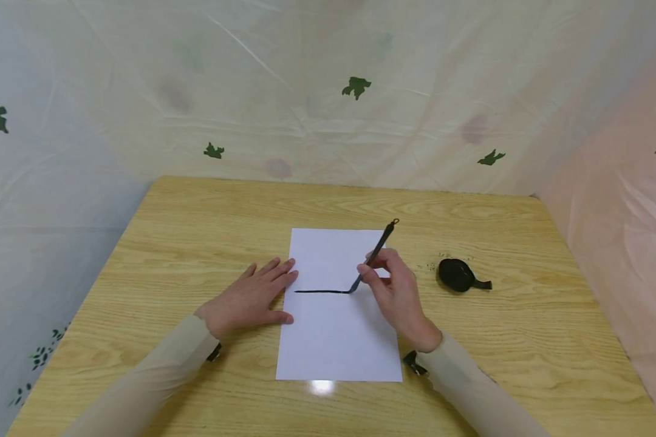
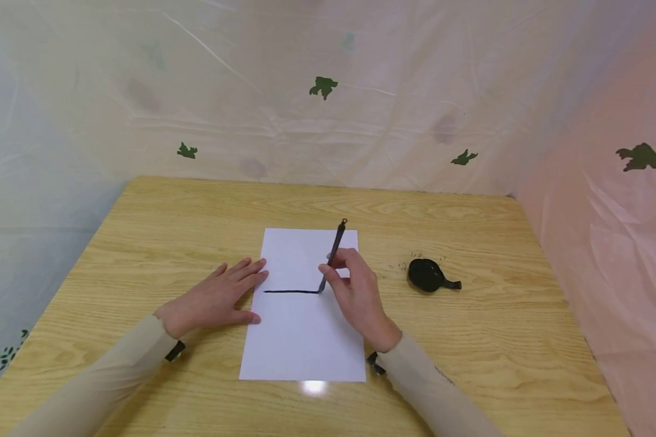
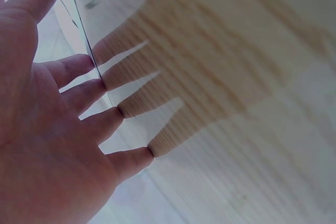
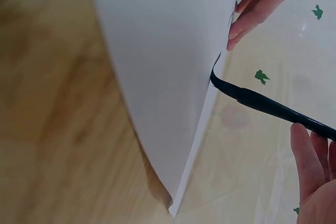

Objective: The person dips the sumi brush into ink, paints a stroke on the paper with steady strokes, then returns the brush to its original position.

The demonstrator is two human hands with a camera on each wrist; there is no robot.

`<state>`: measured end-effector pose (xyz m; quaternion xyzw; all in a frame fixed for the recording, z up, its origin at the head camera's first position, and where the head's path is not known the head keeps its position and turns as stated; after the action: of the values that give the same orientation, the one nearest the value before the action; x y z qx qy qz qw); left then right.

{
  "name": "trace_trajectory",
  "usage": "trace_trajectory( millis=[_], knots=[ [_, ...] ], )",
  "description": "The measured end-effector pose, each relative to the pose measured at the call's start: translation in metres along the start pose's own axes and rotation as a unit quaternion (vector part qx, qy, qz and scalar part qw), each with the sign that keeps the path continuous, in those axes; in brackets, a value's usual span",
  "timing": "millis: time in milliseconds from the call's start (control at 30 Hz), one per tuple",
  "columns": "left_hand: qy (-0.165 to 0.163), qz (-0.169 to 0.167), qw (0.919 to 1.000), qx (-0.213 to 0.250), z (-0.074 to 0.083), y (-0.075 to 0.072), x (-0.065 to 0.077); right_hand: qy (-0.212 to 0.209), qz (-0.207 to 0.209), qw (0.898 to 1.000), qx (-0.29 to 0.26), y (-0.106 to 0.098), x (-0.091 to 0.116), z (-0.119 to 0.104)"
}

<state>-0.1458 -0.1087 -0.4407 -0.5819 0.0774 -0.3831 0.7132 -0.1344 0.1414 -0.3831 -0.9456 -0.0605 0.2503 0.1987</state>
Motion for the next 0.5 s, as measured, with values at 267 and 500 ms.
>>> trace_trajectory(
  millis=[267,500],
  knots=[
    [0.001,-0.001,1.0,-0.001,0.0011,-0.0005,0.0004,-0.012,0.004,1.0,-0.009,-0.002,0.0002,0.0004],
    [0.002,0.002,1.0,-0.003,0.0014,-0.0012,0.001,-0.018,0.009,1.0,-0.008,-0.004,0.0006,0.0011]
  ],
)
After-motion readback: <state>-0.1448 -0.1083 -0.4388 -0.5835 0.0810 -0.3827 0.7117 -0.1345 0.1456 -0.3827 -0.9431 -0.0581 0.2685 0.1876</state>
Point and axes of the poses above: each hand's wrist, its own x-axis away from the middle knuckle, its own y-axis out of the palm, z = x × y, the point moved 7 cm from there along -x, towards the middle knuckle, and after that the axes turned 6 degrees about -z, right-handed, at the moved point
